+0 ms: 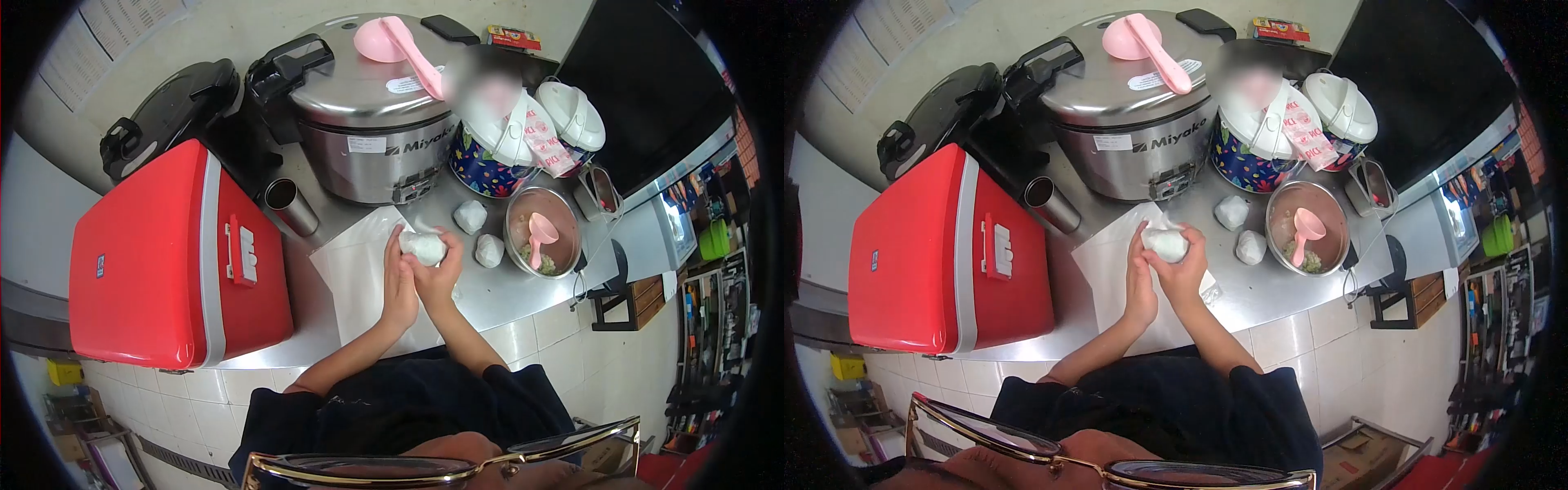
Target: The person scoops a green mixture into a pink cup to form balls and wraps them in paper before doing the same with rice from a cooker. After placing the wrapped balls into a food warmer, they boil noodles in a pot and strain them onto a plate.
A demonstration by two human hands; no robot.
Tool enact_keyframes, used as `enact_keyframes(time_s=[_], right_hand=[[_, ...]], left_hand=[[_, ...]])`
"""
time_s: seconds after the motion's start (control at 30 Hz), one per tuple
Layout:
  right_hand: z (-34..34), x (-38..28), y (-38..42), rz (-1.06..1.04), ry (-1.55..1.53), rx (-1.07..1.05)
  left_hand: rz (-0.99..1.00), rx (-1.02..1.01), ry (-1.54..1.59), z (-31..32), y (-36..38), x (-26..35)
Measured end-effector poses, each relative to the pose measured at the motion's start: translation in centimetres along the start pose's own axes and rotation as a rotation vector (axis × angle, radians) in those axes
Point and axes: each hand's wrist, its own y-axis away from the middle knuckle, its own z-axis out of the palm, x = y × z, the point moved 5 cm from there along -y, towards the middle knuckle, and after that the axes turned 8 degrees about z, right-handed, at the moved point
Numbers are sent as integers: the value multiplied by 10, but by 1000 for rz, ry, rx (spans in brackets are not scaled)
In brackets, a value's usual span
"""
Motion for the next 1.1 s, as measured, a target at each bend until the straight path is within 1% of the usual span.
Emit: enact_keyframes(time_s=[0.03,0.07,0.13,0.17,0.23,0.33,0.37,0.4,0.47,0.5,0.53,0.57,0.6,0.63,0.7,0.77,0.8,0.83,0.87,0.9,0.93,0.97,1.0,1.03,1.07,1.1], right_hand=[[-2,-4,3,-89,-24,34],[-5,3,5,-87,-22,37],[-8,16,6,-70,-49,-57],[-9,21,9,-65,-47,-55],[-10,19,6,55,-112,-67],[-16,21,-1,73,-43,-43],[-22,30,1,240,50,-167],[-35,38,6,260,60,-158],[-50,69,23,469,397,-346],[-60,88,36,591,397,-304],[-61,91,45,593,400,-291],[-58,96,57,670,594,-350],[-57,101,67,749,789,-403],[-58,107,75,762,795,-374],[-56,108,70,427,762,-379],[-87,82,21,48,810,-208],[-119,76,-10,26,855,-22],[-153,75,-44,8,891,114],[-186,88,-71,159,1059,134],[-210,101,-92,315,1225,148],[-218,113,-108,323,1236,152],[-222,146,-118,594,1197,-83],[-226,170,-119,857,1132,-318],[-233,165,-130,860,1143,-315],[-237,155,-141,893,1124,-357],[-241,152,-148,928,1101,-400]], left_hand=[[4,5,-2,2,-1,1],[7,6,-7,4,-2,1],[1,6,-2,6,-1,-1],[-4,3,-3,6,2,-5],[-131,-37,117,8,14,-22],[-158,-49,178,13,24,-39],[-197,-123,174,14,29,-46],[-217,-135,178,7,38,-61],[-40,-441,-840,-10,52,-101],[-36,-451,-833,-18,57,-119],[-23,-474,-1009,-28,62,-136],[-6,-497,-1183,-35,62,-148],[8,-514,-1170,-35,56,-156],[19,-477,-1191,-36,46,-162],[13,-427,-1207,-35,26,-167],[0,-395,-1226,-26,4,-148],[16,-405,-1213,-13,-6,-139],[98,-393,-899,5,-14,-127],[166,-378,-584,22,-19,-113],[202,-399,-500,51,-25,-97],[199,-436,-337,82,-32,-90],[195,-467,-173,114,-39,-87],[87,-443,-70,143,-45,-98],[-19,-416,31,172,-49,-114],[-25,-416,39,201,-54,-131],[-120,-324,287,226,-58,-153]])
